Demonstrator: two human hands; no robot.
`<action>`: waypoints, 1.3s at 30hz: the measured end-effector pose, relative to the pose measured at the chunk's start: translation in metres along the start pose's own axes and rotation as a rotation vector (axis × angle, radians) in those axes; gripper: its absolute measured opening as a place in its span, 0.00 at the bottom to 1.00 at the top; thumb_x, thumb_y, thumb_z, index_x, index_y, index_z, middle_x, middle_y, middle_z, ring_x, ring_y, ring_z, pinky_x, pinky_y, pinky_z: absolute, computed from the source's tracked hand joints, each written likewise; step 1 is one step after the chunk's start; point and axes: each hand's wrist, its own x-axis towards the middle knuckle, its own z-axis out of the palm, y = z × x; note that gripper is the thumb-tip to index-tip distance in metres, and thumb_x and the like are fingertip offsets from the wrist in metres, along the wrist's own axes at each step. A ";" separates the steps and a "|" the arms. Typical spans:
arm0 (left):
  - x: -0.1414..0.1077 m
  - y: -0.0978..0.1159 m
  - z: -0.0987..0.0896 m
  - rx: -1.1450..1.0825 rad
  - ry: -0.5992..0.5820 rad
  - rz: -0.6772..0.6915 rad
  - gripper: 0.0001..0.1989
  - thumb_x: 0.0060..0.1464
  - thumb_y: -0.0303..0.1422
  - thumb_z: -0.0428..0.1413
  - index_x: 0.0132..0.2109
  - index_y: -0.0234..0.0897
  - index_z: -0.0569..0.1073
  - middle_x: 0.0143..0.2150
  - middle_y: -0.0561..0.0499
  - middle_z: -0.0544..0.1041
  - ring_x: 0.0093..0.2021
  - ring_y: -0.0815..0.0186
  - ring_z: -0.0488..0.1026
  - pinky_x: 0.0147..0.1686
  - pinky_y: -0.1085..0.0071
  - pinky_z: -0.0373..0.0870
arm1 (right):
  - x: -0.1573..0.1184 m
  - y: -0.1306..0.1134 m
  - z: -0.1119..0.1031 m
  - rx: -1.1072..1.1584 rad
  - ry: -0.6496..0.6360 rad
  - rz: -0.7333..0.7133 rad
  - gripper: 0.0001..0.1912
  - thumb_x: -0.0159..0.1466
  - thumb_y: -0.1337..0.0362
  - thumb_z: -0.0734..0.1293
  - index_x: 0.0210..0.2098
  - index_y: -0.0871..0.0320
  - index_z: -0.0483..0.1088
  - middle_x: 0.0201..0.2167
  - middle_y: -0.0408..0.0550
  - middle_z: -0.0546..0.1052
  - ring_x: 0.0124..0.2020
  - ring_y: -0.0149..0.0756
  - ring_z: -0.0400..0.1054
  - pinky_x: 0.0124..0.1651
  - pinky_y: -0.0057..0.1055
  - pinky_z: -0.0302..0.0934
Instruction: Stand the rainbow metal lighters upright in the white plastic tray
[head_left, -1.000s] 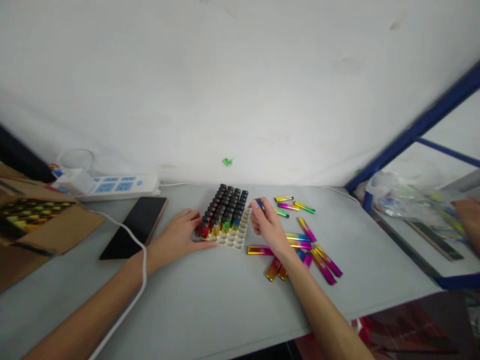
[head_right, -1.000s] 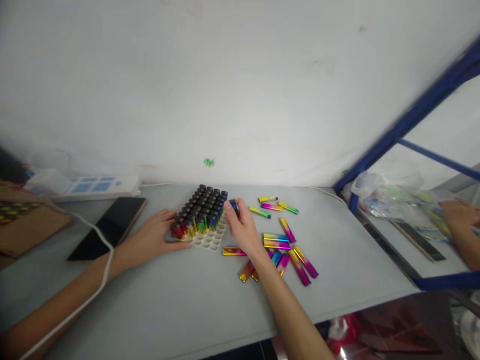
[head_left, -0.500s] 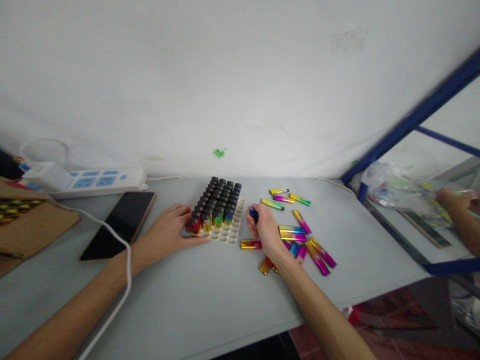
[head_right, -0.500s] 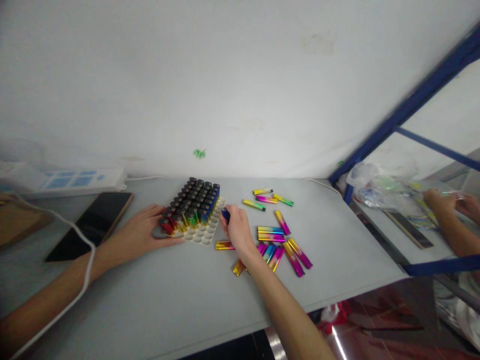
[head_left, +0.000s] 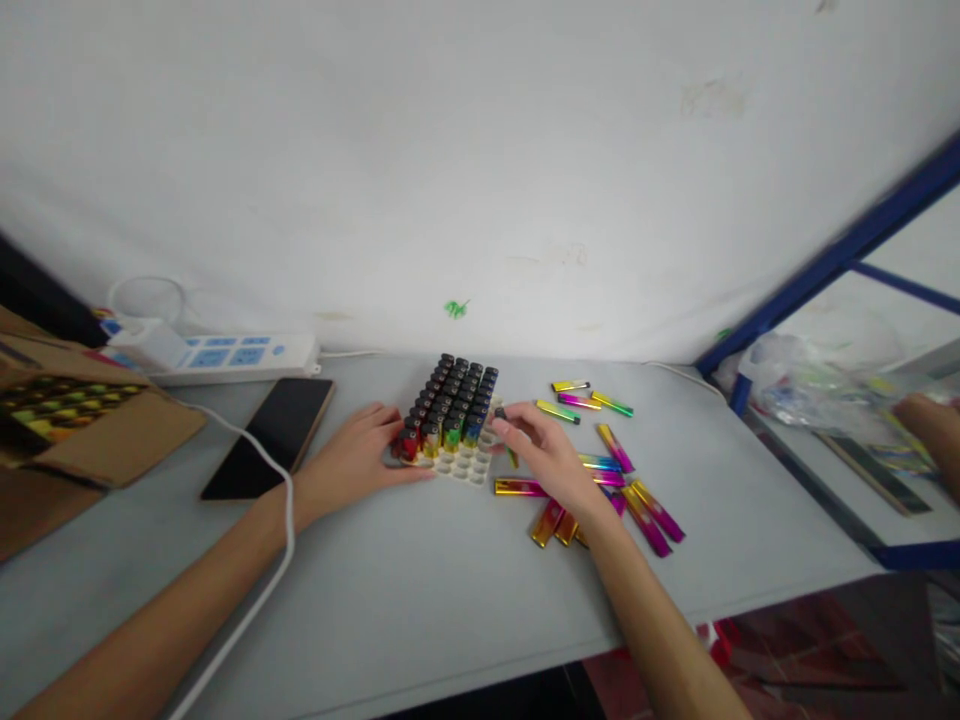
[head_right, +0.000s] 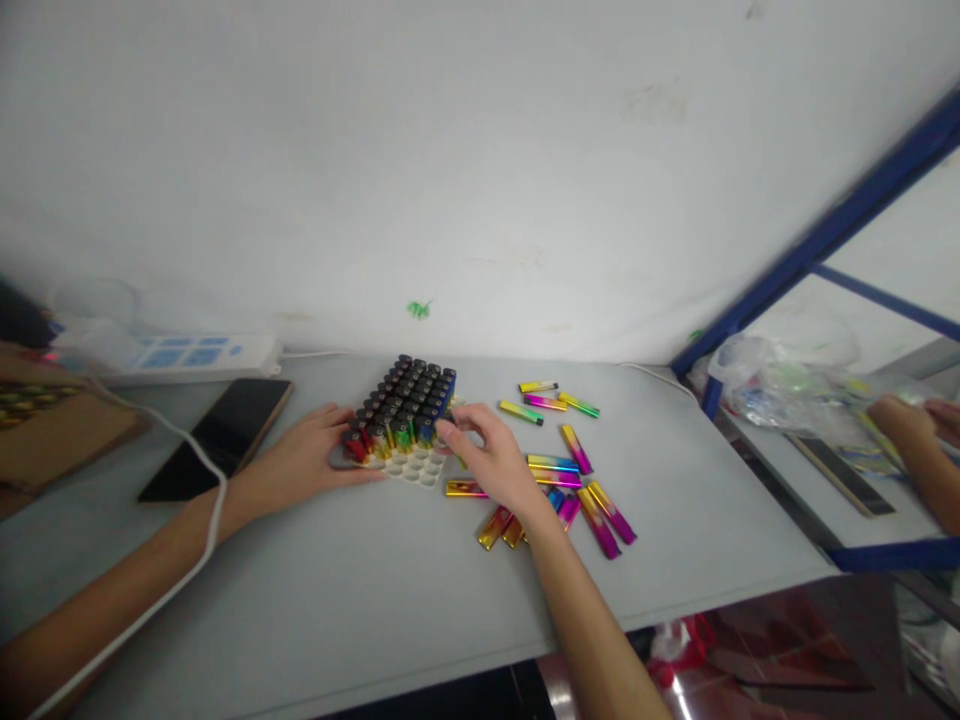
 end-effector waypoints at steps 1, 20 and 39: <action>0.000 0.000 0.000 -0.003 0.003 -0.001 0.29 0.53 0.65 0.62 0.36 0.41 0.80 0.41 0.45 0.80 0.45 0.52 0.75 0.51 0.56 0.72 | -0.001 0.000 0.000 -0.039 0.038 -0.026 0.22 0.64 0.42 0.75 0.39 0.54 0.75 0.40 0.47 0.75 0.42 0.38 0.70 0.40 0.32 0.69; 0.000 0.004 -0.003 0.010 -0.019 -0.016 0.29 0.53 0.63 0.63 0.36 0.40 0.79 0.40 0.45 0.78 0.45 0.52 0.75 0.51 0.57 0.70 | 0.004 0.006 0.005 -0.380 0.303 -0.160 0.24 0.64 0.40 0.75 0.32 0.54 0.70 0.24 0.42 0.78 0.25 0.35 0.71 0.31 0.31 0.62; 0.002 0.001 -0.006 -0.001 -0.062 -0.013 0.32 0.55 0.66 0.58 0.36 0.38 0.79 0.40 0.42 0.79 0.45 0.50 0.74 0.53 0.53 0.71 | 0.019 0.026 -0.042 -0.775 0.269 0.023 0.10 0.66 0.57 0.77 0.38 0.56 0.77 0.24 0.43 0.79 0.26 0.37 0.71 0.34 0.31 0.60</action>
